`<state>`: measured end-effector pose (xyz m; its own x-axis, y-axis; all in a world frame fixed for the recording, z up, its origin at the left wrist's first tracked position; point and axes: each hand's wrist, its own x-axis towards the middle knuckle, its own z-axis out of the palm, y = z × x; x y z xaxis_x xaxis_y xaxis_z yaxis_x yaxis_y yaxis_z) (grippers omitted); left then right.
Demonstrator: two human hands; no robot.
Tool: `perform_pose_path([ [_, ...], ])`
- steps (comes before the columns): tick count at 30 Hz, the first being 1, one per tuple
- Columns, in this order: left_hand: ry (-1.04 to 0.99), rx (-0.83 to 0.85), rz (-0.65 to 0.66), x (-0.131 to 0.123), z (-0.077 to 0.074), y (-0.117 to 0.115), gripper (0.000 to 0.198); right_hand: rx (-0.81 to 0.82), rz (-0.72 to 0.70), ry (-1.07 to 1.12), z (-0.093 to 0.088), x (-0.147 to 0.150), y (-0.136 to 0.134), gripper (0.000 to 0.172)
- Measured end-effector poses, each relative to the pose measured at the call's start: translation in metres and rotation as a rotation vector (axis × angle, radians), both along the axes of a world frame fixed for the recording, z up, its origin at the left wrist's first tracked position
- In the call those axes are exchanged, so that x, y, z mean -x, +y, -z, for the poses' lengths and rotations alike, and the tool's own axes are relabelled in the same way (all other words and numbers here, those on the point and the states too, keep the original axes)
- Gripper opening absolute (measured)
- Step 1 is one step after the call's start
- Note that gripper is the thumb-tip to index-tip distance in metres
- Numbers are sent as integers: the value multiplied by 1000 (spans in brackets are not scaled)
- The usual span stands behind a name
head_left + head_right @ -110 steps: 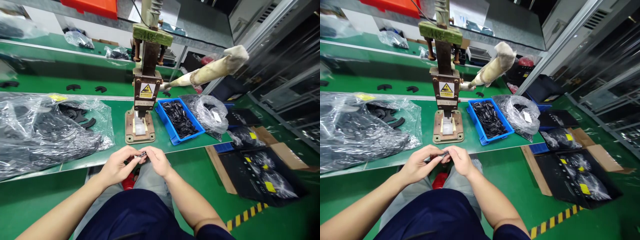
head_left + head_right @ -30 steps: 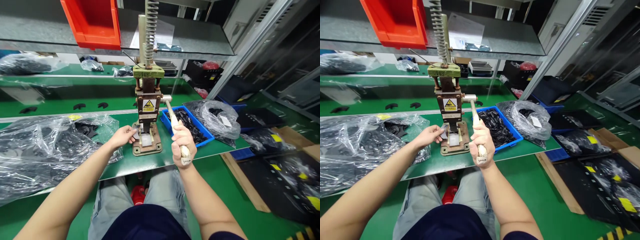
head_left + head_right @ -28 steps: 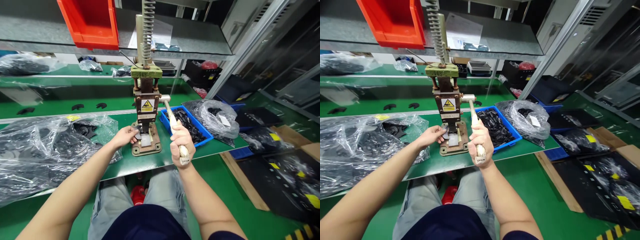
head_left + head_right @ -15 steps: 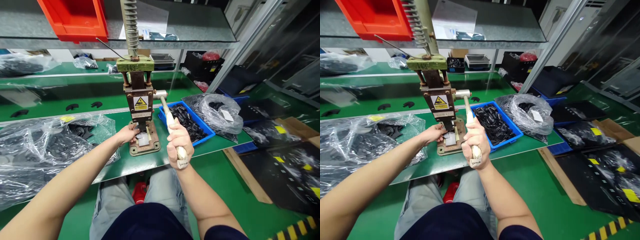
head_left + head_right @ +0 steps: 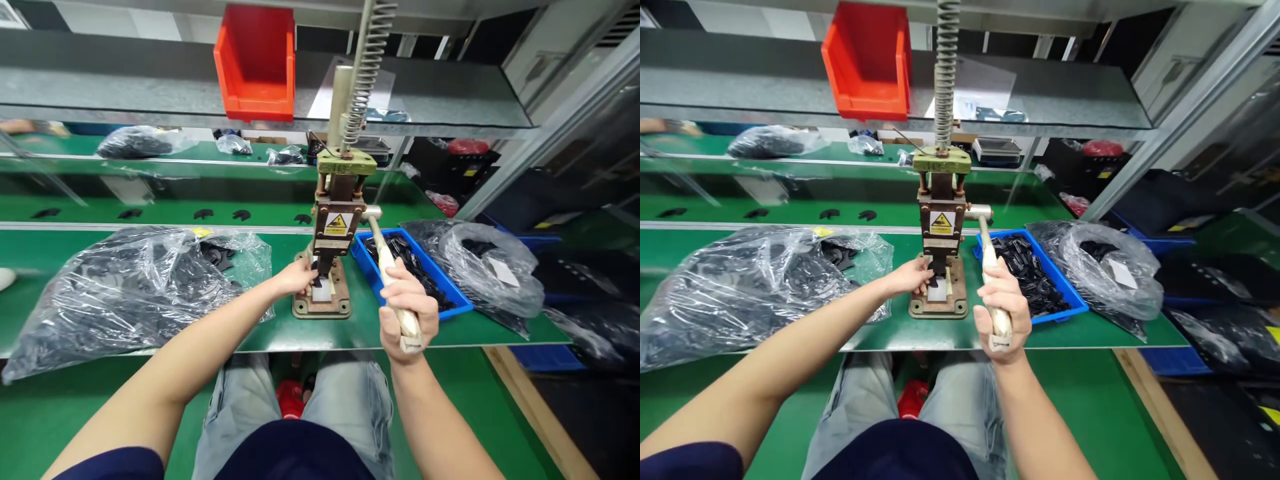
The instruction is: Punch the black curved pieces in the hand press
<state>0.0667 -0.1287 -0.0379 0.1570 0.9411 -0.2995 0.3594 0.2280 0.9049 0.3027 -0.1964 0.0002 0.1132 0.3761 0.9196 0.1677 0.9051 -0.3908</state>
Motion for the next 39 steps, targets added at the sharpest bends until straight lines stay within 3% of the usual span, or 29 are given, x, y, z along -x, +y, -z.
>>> perform_pose_path([
  [2, -38, -46, 60, 20, -6, -3, 11, -13, -7, -30, -3, -3, -1, 11],
  [5, 13, -136, 90, 81, -12, -1, 20, -21, 40, -63, -4, -5, -2, 4],
  [7, 364, -302, 1, 134, -10, 3, 19, -15, 72, -52, -3, -3, -3, 5],
  [9, 679, -325, -51, 182, -2, 4, 17, -13, 82, -22, -2, 0, -3, 4],
  [11, 807, -255, 19, 216, 8, 0, 21, -14, 82, 10, 0, 3, -2, 5],
  [13, 845, -208, 124, 232, 18, -8, 27, -18, 87, 25, 2, 5, -1, 5],
  [17, 890, -222, 214, 233, 26, -20, 33, -16, 95, 16, 1, 5, -1, 7],
  [27, 1030, -4, 364, 220, 4, -23, 66, -16, 49, -8, 4, 1, -2, 9],
  [33, 917, 120, 415, 215, 8, -24, 57, -18, 25, -17, 4, 0, -3, 9],
  [36, 920, 42, 427, 217, 9, -23, 50, -13, 27, -28, 3, 0, -4, 10],
  [39, 914, -58, 448, 217, 6, -27, 60, -5, 34, -36, 3, -1, -5, 10],
])
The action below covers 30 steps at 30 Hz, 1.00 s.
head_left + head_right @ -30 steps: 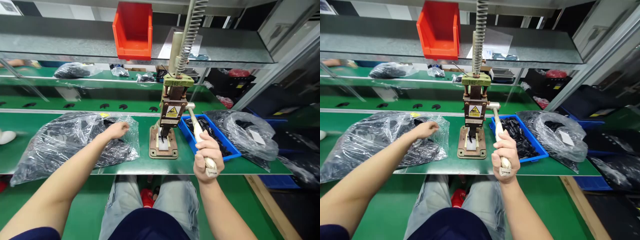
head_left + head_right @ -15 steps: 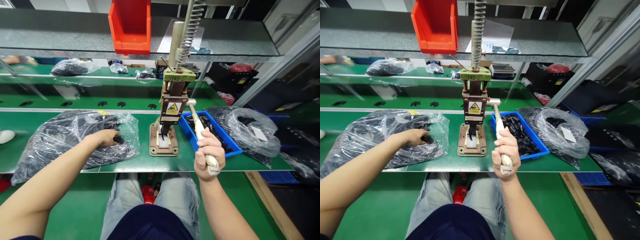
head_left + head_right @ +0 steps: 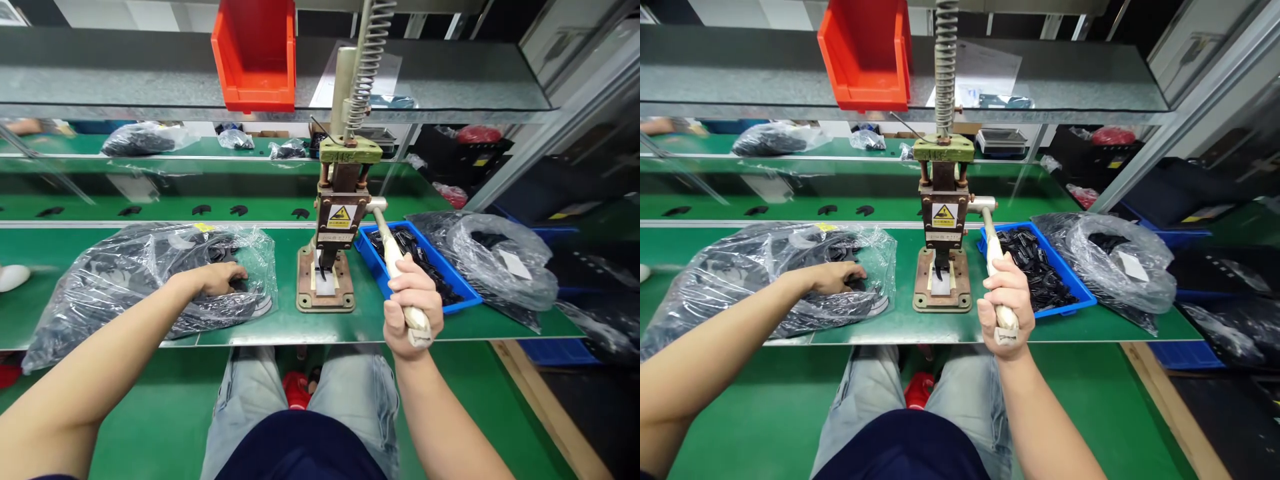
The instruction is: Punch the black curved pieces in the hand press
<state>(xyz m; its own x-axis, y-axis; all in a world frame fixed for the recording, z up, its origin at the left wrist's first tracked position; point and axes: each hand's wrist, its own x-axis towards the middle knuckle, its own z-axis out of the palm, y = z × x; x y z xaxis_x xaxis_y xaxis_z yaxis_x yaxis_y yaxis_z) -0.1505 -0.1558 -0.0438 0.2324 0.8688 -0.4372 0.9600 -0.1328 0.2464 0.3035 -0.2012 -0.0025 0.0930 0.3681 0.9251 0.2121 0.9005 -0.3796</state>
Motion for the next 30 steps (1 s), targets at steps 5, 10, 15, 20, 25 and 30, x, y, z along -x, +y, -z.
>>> perform_pose_path([
  [5, -44, 18, 116, -11, -10, -22, 68, -2, -19, 21, 1, 1, 1, 10],
  [10, -48, -16, 150, -37, -12, -42, 81, -13, -11, 43, 1, 3, 1, 11],
  [15, 58, -79, 187, -53, -11, -47, 77, -4, -13, 26, 1, 2, 1, 10],
  [20, 40, -149, 148, -46, -2, -40, 35, 0, -14, 28, 2, 2, 1, 11],
  [25, -116, -179, -100, -22, 1, -23, 29, 0, -16, 26, 1, 2, 1, 11],
  [30, -210, -249, -282, 2, -5, -10, 38, -2, -24, 28, 2, 1, 1, 10],
])
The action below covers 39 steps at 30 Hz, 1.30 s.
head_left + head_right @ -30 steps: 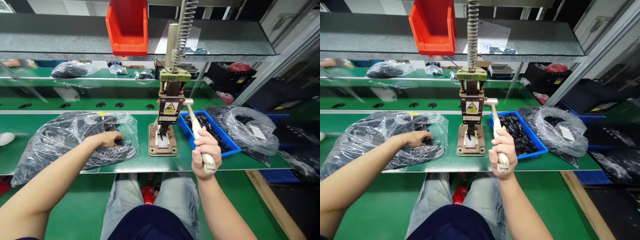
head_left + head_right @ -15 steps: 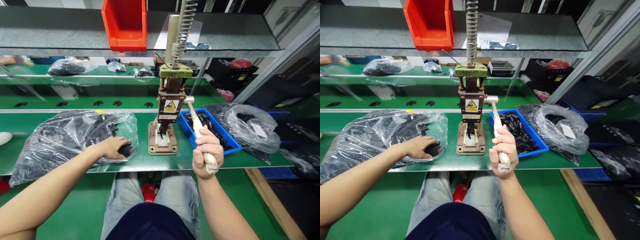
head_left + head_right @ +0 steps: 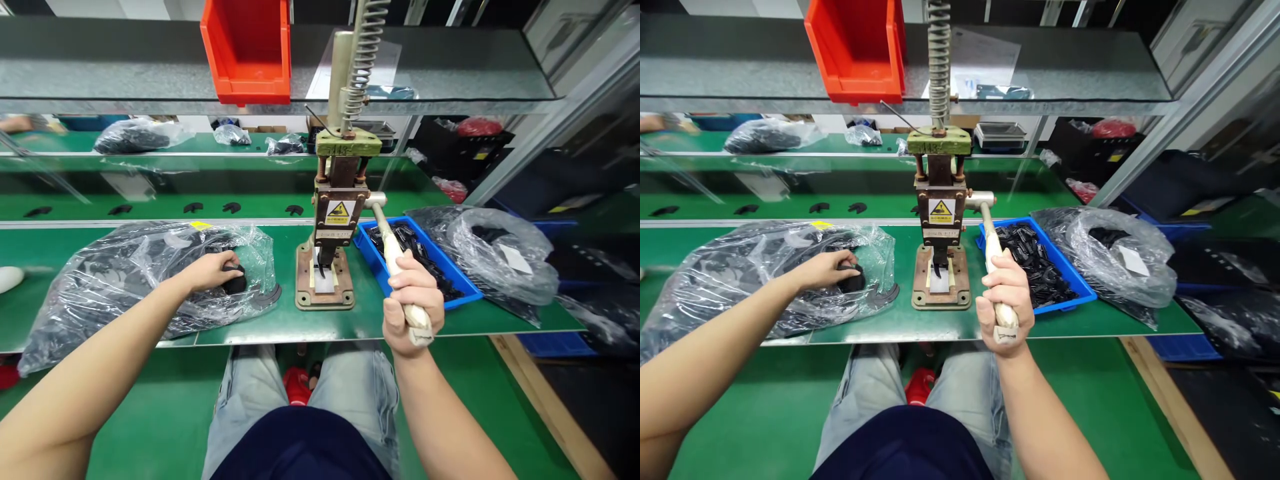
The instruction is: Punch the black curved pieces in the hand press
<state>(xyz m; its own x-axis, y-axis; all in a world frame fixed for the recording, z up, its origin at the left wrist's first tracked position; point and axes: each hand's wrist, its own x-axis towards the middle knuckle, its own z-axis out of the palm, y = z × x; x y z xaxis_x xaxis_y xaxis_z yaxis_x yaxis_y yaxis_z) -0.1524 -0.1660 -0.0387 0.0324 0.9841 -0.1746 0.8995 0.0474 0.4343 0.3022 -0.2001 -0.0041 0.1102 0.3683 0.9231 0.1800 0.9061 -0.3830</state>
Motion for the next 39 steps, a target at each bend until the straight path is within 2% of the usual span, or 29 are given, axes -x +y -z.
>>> perform_pose_path([
  [7, -104, 53, -20, 17, -9, -1, 42, 11, 17, -3, 1, 0, 0, 12],
  [10, -159, 139, 36, 20, -9, -4, 45, 14, 32, -5, 1, 1, 1, 12],
  [13, -80, 191, 121, 20, -9, -6, 44, 11, 40, -3, 0, 2, 1, 13],
  [16, 5, 101, 219, 15, -13, -8, 40, 14, 38, 0, 0, 2, 1, 12],
  [19, -3, 25, 199, 5, -22, -11, 43, 11, 34, -5, 1, 1, 1, 12],
  [23, -292, 73, 67, -18, -31, -16, 52, 0, 25, -8, 1, 1, 0, 9],
  [26, -505, 14, 4, -46, -29, -17, 55, 4, 32, -10, 0, 2, -1, 9],
  [29, -644, -91, -29, -80, -18, -11, 52, 0, 37, -20, 0, 2, -2, 9],
  [32, -783, -137, -67, -113, -4, 1, 60, 6, 36, -36, 0, 1, -3, 9],
  [34, -833, -103, -91, -132, 5, 11, 62, 10, 33, -39, 0, 0, -4, 9],
  [39, -885, 45, -128, -165, 22, 32, 50, 4, 10, -42, 0, -2, -4, 9],
])
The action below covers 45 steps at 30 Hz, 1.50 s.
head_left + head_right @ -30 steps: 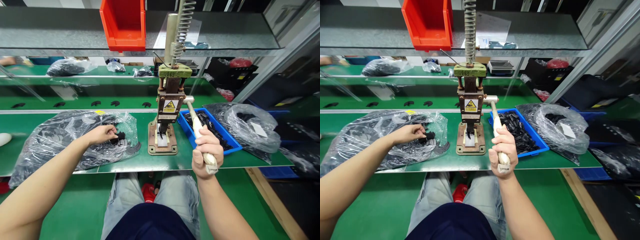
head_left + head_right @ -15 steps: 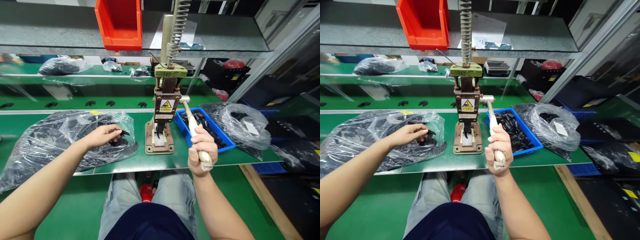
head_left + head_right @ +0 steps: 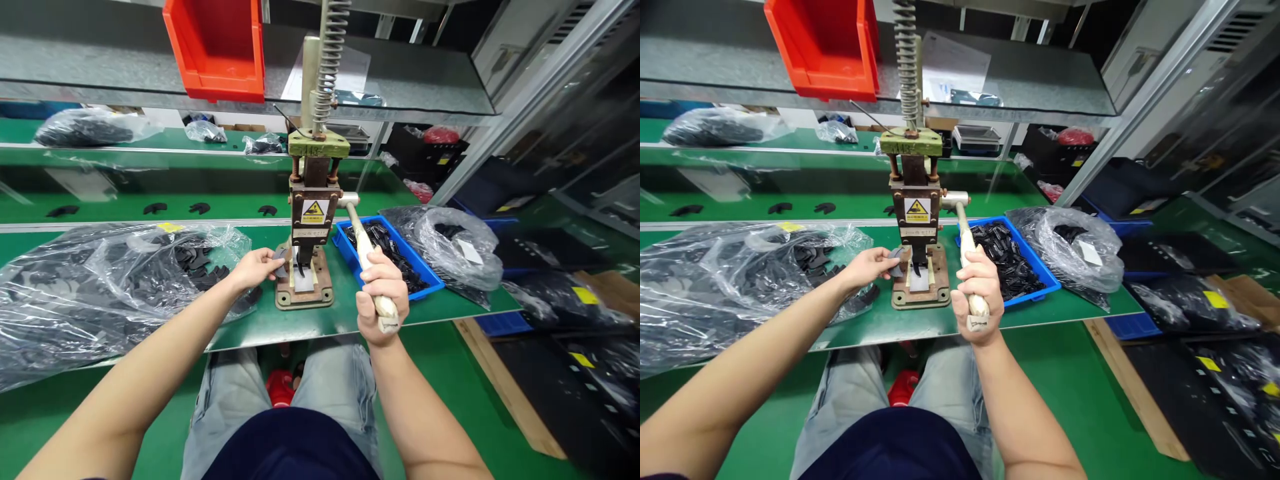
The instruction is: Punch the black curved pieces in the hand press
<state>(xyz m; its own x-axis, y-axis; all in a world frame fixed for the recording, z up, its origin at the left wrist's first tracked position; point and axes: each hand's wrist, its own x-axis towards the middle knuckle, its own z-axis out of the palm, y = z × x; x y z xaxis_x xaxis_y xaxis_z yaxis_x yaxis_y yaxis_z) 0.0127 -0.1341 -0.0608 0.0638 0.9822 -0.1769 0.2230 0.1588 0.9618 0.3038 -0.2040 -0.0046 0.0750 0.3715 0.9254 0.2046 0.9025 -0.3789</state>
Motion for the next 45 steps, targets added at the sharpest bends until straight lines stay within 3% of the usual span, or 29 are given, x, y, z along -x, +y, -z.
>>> perform_pose_path([
  [10, -15, 32, 27, -17, 16, 16, 41, 9, 17, -2, 1, 0, 0, 9],
  [18, 23, 76, 35, -19, 11, 22, 41, 30, 43, 9, 4, 2, 0, 10],
  [24, 17, 275, 26, -23, 0, 28, 40, 28, 7, 62, 3, 5, 1, 10],
  [31, -188, 453, 46, -21, -5, 27, 36, 11, 59, 25, 5, 3, 2, 12],
  [34, -216, 429, -9, -25, -1, 20, 37, -38, 27, 24, -15, 4, 6, 15],
  [39, -258, 306, -23, -29, 1, 6, 42, 21, -69, 21, -90, 4, 42, 54],
  [41, -290, 246, -10, -24, -5, -4, 44, 70, -83, 13, -110, 2, 61, 58],
  [43, -327, 192, -12, -13, -18, -22, 45, 104, -84, 59, -110, 2, 67, 54],
  [45, -364, 149, -26, -2, -33, -49, 47, 159, -50, 152, -85, 10, 59, 51],
])
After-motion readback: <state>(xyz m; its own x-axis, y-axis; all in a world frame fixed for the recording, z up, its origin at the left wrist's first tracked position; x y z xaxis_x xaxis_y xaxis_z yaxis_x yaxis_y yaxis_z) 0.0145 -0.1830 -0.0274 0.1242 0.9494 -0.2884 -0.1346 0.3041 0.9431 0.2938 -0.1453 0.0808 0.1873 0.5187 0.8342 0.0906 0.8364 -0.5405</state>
